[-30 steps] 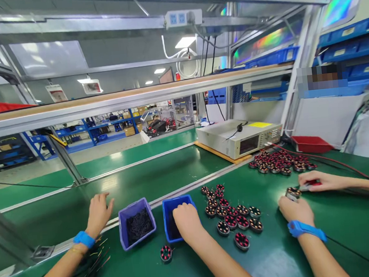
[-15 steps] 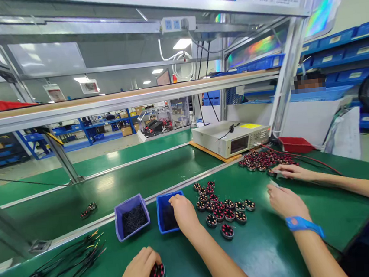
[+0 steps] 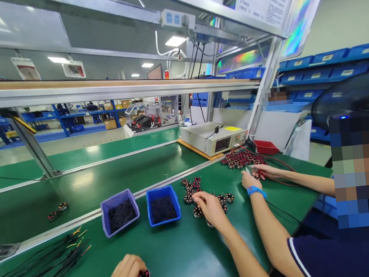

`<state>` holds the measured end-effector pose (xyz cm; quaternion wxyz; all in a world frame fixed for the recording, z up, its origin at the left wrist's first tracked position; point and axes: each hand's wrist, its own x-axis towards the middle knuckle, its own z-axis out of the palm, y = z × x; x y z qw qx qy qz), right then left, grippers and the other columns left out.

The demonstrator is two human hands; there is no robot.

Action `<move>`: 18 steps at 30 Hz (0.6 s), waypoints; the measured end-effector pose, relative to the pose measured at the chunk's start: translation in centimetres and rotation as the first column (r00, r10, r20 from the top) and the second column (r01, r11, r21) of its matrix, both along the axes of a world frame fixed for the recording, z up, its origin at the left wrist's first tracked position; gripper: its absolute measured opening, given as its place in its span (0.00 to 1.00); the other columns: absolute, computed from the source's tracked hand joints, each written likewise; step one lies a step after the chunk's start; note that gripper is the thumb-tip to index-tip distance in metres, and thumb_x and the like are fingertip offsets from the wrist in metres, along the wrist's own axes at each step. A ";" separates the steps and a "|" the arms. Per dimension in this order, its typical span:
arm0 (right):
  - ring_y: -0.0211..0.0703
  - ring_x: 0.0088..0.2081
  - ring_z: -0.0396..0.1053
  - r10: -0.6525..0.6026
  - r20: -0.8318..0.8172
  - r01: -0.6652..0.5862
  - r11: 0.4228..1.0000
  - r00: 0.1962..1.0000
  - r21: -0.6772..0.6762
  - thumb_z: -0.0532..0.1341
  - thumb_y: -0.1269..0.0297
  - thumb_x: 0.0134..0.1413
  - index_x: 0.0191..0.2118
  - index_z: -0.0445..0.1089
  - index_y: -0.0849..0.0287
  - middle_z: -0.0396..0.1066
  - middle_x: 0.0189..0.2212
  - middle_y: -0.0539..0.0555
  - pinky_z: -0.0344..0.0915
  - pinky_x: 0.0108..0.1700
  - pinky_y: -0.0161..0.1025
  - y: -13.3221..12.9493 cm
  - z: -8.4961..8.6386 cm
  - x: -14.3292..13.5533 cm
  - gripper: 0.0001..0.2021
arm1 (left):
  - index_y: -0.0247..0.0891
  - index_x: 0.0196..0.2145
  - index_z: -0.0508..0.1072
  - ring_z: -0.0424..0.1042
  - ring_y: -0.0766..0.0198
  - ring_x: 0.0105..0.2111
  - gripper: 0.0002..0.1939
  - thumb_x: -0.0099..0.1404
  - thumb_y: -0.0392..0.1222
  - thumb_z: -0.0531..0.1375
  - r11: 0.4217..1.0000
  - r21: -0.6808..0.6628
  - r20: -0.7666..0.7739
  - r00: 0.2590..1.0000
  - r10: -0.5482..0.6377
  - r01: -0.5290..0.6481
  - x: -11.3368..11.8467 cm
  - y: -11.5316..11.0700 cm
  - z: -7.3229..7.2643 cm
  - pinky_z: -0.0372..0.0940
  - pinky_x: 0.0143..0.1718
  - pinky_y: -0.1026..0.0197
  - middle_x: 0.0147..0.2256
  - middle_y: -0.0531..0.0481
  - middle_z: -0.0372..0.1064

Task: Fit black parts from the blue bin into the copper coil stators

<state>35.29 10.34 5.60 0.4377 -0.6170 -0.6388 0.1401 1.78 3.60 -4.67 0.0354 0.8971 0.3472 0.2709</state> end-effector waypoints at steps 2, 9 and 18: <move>0.45 0.25 0.71 0.046 -0.052 -0.047 0.999 0.998 -0.021 0.57 0.53 0.59 0.29 0.76 0.57 0.74 0.22 0.52 0.69 0.28 0.38 -1.0 -0.7 0.1 0.17 | 0.43 0.41 0.66 0.71 0.54 0.36 0.13 0.60 0.37 0.64 1.000 0.009 0.023 1.000 0.013 -0.013 0.2 -0.2 0.4 0.65 0.37 0.56 0.38 0.50 0.72; 0.43 0.23 0.70 0.167 -0.210 -0.176 0.984 0.963 -0.024 0.56 0.47 0.61 0.32 0.77 0.58 0.75 0.24 0.53 0.68 0.25 0.34 -6.6 -2.6 -7.2 0.21 | 0.43 0.42 0.65 0.71 0.55 0.37 0.16 0.57 0.31 0.62 0.999 -0.033 0.040 0.999 0.027 -0.026 0.1 -1.3 1.7 0.64 0.37 0.57 0.39 0.51 0.72; 0.44 0.31 0.73 0.297 -0.411 -0.333 0.943 0.862 -0.019 0.62 0.50 0.63 0.37 0.79 0.54 0.76 0.31 0.54 0.71 0.35 0.33 -10.2 -3.3 -13.5 0.15 | 0.41 0.40 0.67 0.70 0.60 0.33 0.17 0.74 0.58 0.55 0.999 -0.033 -0.079 0.996 -0.030 0.028 -2.5 -3.4 2.5 0.64 0.35 0.61 0.36 0.51 0.71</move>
